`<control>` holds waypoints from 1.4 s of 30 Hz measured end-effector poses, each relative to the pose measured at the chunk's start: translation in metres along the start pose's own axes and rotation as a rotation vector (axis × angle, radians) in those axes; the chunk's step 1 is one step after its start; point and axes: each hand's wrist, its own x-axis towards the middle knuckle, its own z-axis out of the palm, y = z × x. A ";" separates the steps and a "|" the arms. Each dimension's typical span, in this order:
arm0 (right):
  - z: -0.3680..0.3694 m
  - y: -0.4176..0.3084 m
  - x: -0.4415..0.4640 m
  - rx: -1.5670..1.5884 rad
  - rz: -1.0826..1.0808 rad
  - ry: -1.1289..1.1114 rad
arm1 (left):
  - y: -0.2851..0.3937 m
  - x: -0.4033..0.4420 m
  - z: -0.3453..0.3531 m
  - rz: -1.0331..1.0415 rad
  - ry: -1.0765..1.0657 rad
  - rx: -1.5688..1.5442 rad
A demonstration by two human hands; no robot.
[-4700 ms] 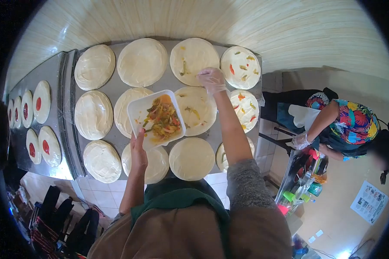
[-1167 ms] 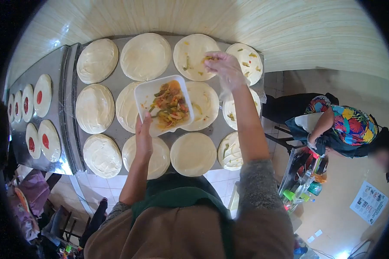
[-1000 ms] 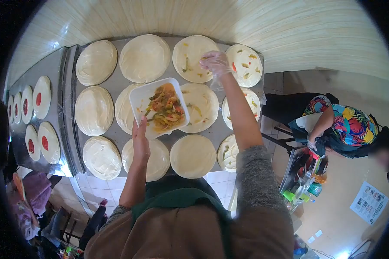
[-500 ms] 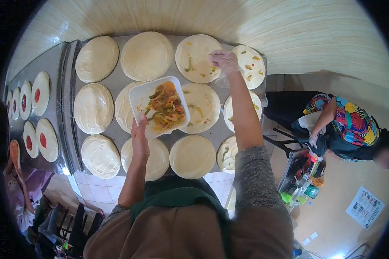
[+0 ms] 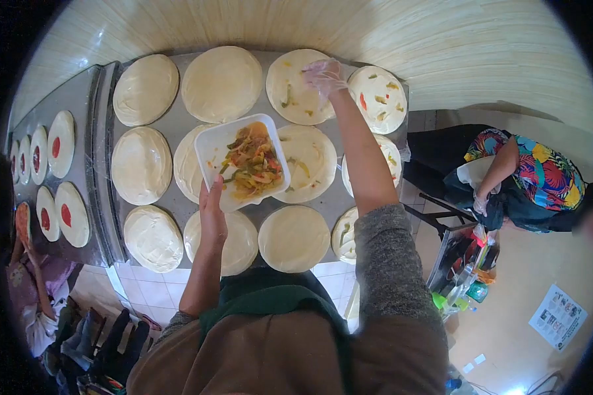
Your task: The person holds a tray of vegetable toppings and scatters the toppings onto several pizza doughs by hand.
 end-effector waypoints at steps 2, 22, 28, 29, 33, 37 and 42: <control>0.003 0.005 0.007 -0.313 -0.079 0.066 | 0.000 0.000 0.000 0.003 -0.001 0.004; -0.002 0.000 -0.041 0.074 0.088 -0.013 | 0.003 -0.003 0.008 -0.009 0.019 -0.019; 0.000 -0.008 -0.032 -0.747 -0.218 0.245 | -0.002 0.000 0.010 -0.007 0.008 -0.032; -0.003 -0.008 -0.032 -0.760 -0.214 0.251 | -0.003 0.001 0.011 -0.004 0.015 -0.030; -0.012 0.003 -0.045 -0.395 -0.026 0.065 | -0.001 0.001 0.014 -0.001 0.028 -0.028; 0.001 0.007 -0.060 -0.687 -0.264 0.014 | -0.001 0.002 0.014 -0.002 0.026 -0.024; 0.001 -0.008 -0.075 -0.613 -0.221 0.184 | -0.002 0.000 0.016 -0.004 0.017 -0.041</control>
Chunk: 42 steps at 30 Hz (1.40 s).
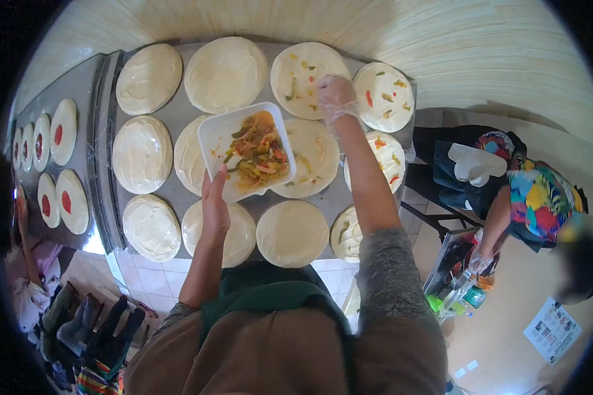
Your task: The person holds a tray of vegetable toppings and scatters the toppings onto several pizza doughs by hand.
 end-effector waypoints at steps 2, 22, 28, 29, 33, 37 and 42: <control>-0.030 -0.038 -0.016 0.151 0.009 0.072 | -0.002 0.000 -0.003 0.006 -0.006 -0.006; -0.083 -0.136 -0.104 0.324 -0.220 -0.264 | 0.009 -0.009 0.012 0.080 -0.116 0.066; -0.097 -0.110 -0.075 1.178 0.398 -0.315 | 0.009 0.005 0.008 0.066 -0.099 -0.012; -0.093 -0.095 -0.064 1.281 0.437 -0.250 | 0.008 0.008 0.006 0.066 -0.093 -0.018; -0.052 0.000 0.009 0.898 0.374 -0.026 | 0.007 0.015 -0.006 0.045 -0.050 -0.013; -0.016 0.054 0.058 0.417 0.181 0.027 | 0.011 0.018 -0.011 0.051 -0.007 0.020; 0.001 0.048 0.072 0.015 0.060 0.088 | 0.013 0.018 -0.016 0.035 -0.003 0.038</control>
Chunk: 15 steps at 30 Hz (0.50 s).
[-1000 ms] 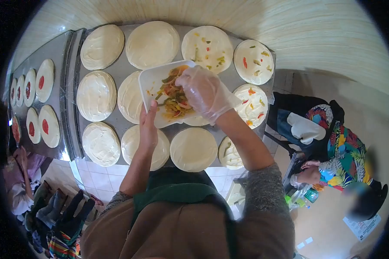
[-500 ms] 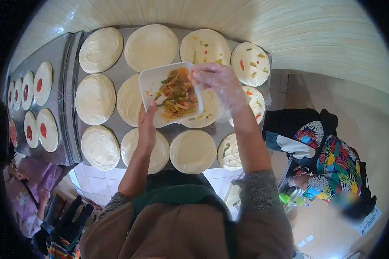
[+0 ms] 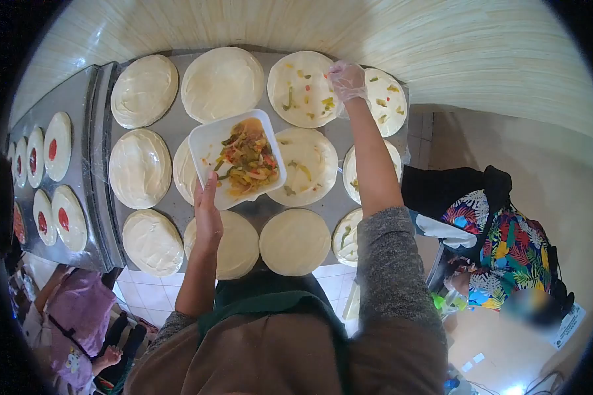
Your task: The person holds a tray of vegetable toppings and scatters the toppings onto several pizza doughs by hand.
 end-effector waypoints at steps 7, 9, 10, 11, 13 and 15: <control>-0.026 -0.040 -0.023 0.051 -0.081 0.137 | -0.001 0.000 -0.002 -0.008 -0.018 -0.039; -0.060 -0.100 -0.056 0.154 0.037 -0.016 | 0.001 -0.001 -0.001 -0.001 -0.026 -0.044; -0.075 -0.128 -0.076 0.243 0.124 -0.126 | 0.003 0.000 0.000 0.006 -0.034 -0.035; -0.080 -0.139 -0.092 0.298 -0.026 -0.177 | 0.004 0.000 0.001 0.013 -0.044 -0.027; -0.094 -0.164 -0.123 0.343 -0.243 -0.359 | 0.003 0.000 0.000 0.022 -0.056 -0.007; -0.100 -0.180 -0.147 0.215 -0.422 -0.460 | 0.004 -0.002 0.002 0.036 -0.072 0.004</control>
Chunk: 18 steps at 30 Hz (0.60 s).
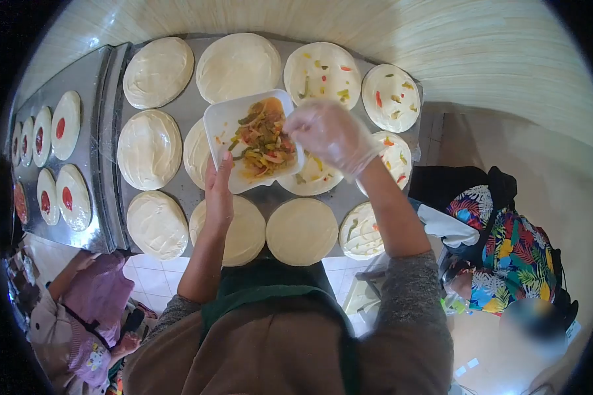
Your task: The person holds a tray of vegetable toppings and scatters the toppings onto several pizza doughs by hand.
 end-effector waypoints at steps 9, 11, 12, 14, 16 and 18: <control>0.024 -0.012 -0.023 -0.256 -0.013 0.012 | -0.005 -0.010 0.009 0.048 -0.013 0.010; 0.017 -0.009 -0.022 -0.002 0.158 -0.052 | -0.005 -0.009 0.010 0.043 -0.012 0.001; 0.015 0.000 -0.020 0.157 0.191 -0.023 | -0.006 -0.008 0.010 0.039 -0.005 0.002; 0.009 0.032 -0.010 0.477 0.251 0.036 | -0.008 -0.004 0.009 0.036 0.013 0.006; -0.013 0.064 0.010 0.653 0.314 0.224 | -0.009 -0.003 0.006 0.020 0.037 -0.007; -0.018 0.129 0.042 0.676 0.267 0.404 | -0.009 -0.002 0.004 0.029 0.056 -0.016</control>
